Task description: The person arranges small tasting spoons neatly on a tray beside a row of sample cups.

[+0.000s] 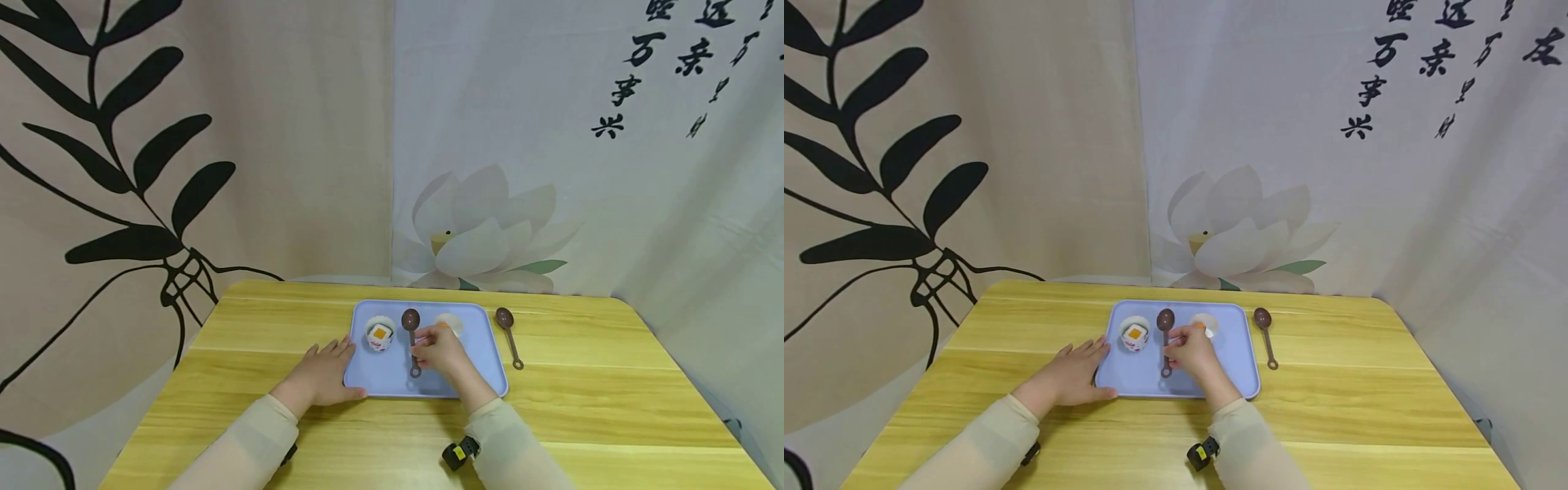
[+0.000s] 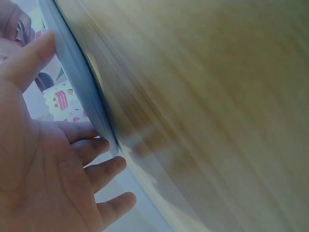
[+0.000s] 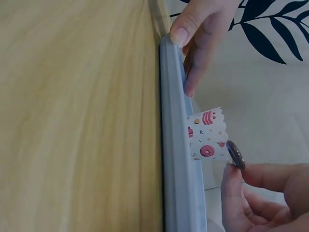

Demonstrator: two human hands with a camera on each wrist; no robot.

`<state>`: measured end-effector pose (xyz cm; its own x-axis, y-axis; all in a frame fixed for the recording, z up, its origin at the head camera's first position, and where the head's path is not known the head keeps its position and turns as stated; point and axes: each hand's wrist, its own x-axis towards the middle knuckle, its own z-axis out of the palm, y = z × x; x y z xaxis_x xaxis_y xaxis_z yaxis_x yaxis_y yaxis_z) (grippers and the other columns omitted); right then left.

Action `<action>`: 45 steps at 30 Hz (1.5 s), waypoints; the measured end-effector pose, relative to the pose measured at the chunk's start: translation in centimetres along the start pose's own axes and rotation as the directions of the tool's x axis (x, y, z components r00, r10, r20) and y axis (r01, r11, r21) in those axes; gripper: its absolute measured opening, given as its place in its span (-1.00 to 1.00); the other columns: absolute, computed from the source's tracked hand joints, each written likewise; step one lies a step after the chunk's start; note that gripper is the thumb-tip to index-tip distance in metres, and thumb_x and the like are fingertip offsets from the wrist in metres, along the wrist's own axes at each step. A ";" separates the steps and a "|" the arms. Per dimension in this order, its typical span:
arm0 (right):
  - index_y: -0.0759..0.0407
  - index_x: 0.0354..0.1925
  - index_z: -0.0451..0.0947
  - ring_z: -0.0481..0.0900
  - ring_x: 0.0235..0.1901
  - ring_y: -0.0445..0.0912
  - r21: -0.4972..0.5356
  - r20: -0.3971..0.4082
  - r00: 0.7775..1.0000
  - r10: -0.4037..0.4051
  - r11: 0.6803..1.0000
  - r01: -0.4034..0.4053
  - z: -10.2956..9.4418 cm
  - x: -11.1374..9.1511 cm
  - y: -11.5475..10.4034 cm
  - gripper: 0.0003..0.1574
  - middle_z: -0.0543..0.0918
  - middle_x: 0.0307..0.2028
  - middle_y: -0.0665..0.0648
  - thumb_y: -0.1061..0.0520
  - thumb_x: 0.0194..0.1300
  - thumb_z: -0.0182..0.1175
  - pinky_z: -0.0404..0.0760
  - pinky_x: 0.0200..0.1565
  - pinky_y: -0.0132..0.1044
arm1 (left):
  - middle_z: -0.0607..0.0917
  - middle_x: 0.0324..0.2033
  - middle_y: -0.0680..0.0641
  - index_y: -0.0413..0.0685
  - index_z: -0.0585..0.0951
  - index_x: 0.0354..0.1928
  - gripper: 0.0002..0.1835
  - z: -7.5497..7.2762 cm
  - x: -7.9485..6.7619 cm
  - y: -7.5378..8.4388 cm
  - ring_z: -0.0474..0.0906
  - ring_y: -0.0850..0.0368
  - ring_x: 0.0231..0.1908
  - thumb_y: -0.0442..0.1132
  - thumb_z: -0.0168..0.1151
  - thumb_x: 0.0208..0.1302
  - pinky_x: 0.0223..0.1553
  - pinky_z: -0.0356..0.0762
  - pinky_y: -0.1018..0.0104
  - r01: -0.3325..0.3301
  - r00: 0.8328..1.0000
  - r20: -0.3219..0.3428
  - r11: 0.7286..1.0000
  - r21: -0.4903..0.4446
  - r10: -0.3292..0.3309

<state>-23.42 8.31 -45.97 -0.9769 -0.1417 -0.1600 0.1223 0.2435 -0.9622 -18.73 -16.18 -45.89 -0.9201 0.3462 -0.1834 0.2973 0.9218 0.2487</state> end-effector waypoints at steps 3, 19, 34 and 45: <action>0.51 -0.02 0.52 0.55 -0.56 -0.13 -0.024 0.000 1.000 0.012 1.000 -0.012 0.1 0.2 0.2 -0.67 0.57 -0.42 0.20 0.49 0.23 0.26 0.70 -0.43 -0.26 | 0.17 0.51 -0.23 -0.29 0.22 0.50 0.08 0.0 0.0 -0.1 0.12 -0.25 0.47 0.36 0.28 0.19 0.40 0.02 -0.31 0.000 1.000 0.000 1.000 -0.002 0.000; 0.53 -0.03 0.50 0.56 -0.57 -0.12 -0.078 0.008 0.999 0.048 0.996 -0.047 0.6 1.1 1.1 -0.64 0.54 -0.42 0.18 0.50 0.18 0.30 0.72 -0.42 -0.22 | 0.16 0.52 -0.23 -0.29 0.21 0.50 0.09 0.1 0.1 -0.2 0.11 -0.26 0.47 0.37 0.28 0.18 0.40 0.00 -0.31 0.004 1.000 0.004 1.000 -0.001 -0.004; 0.47 -0.07 0.54 0.63 -0.59 -0.10 -0.150 -0.001 0.998 0.056 0.987 -0.056 1.3 1.3 1.0 -0.65 0.59 -0.41 0.21 0.50 0.13 0.32 0.73 -0.43 -0.20 | 0.18 0.51 -0.25 -0.31 0.23 0.49 0.09 -0.2 -0.1 0.0 0.12 -0.26 0.47 0.38 0.27 0.18 0.40 0.01 -0.31 0.000 1.000 0.001 1.000 0.009 0.000; 0.43 -0.07 0.56 0.65 -0.59 -0.08 -0.186 -0.009 0.997 0.083 0.979 -0.083 1.6 1.3 1.0 -0.64 0.62 -0.42 0.21 0.47 0.12 0.35 0.72 -0.46 -0.21 | 0.17 0.51 -0.24 -0.30 0.23 0.49 0.08 -0.3 -0.1 0.0 0.12 -0.26 0.47 0.36 0.28 0.19 0.41 0.01 -0.31 0.000 1.000 -0.002 1.000 0.002 0.000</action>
<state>-24.26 6.85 -47.45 -0.9649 -0.1125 -0.2375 0.1684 0.4290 -0.8875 -18.72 -16.31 -45.63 -0.9205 0.3458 -0.1818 0.2978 0.9223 0.2463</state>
